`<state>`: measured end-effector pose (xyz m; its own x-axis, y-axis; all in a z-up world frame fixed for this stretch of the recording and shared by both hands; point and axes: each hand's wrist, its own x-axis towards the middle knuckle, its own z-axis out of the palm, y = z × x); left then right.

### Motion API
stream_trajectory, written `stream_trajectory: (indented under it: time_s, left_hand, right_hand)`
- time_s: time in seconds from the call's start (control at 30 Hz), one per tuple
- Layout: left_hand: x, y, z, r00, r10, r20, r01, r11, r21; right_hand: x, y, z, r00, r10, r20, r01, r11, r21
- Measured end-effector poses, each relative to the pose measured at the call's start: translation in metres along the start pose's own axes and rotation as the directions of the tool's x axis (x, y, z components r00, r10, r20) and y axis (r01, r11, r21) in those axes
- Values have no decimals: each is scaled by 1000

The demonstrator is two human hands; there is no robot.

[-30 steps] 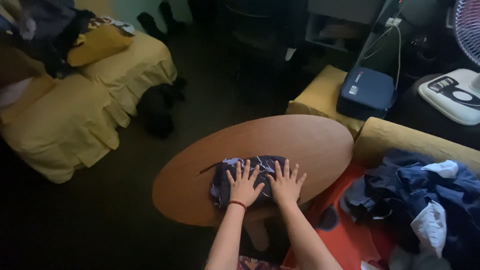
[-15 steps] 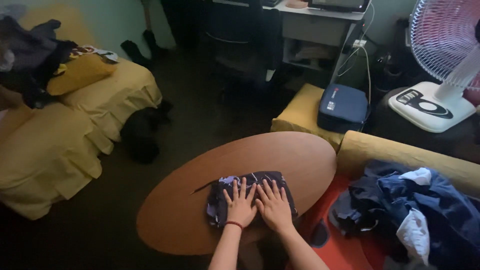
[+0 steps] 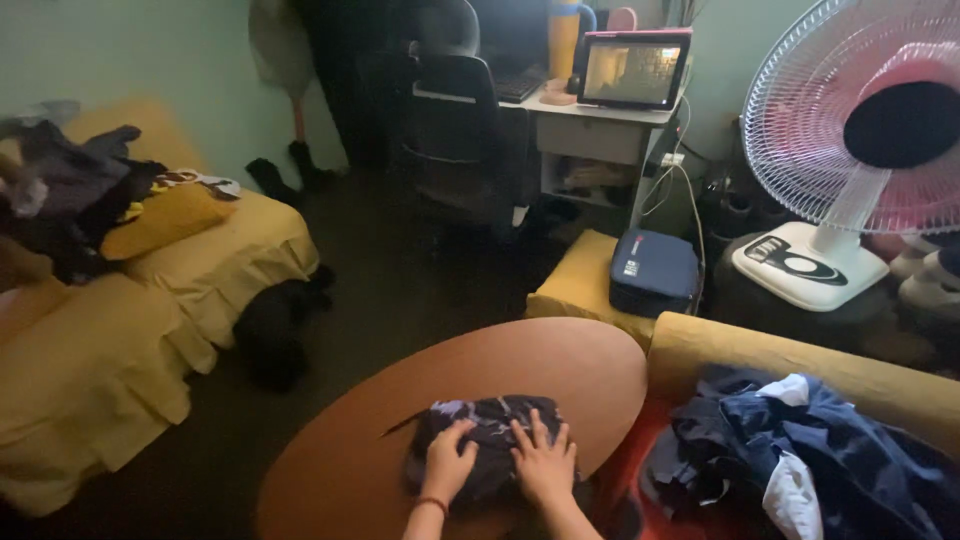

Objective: Folding a pair of shorts on an oval table.

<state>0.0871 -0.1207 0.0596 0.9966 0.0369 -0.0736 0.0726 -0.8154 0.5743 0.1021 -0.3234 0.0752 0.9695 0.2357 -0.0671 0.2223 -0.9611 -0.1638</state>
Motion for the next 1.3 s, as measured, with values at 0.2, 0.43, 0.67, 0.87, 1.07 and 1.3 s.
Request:
stream_trajectory:
  time_s: [0.2, 0.43, 0.67, 0.87, 1.07, 1.3]
  left_hand:
    - [-52, 19, 4, 931, -247, -269, 288, 949, 126]
    - [-3, 26, 43, 995, -83, -45, 94, 927, 364]
    - [35, 69, 48, 994, -102, -37, 108, 931, 348]
    - [26, 63, 76, 881, 0, -474, -35, 997, -65]
    - [24, 78, 66, 952, -54, -301, 100, 985, 141]
    - [28, 83, 72, 970, -39, -240, 97, 967, 234]
  right_hand:
    - [-7, 36, -5, 971, 235, -52, -237, 971, -36]
    - [29, 124, 9, 842, 538, -36, -431, 712, 553]
    - [78, 224, 81, 715, 517, 470, -621, 162, 767]
    - [96, 225, 58, 761, 649, -17, -257, 325, 910]
    - [149, 210, 36, 605, 795, -47, -189, 201, 961]
    - [157, 209, 77, 572, 813, -107, 147, 27, 989]
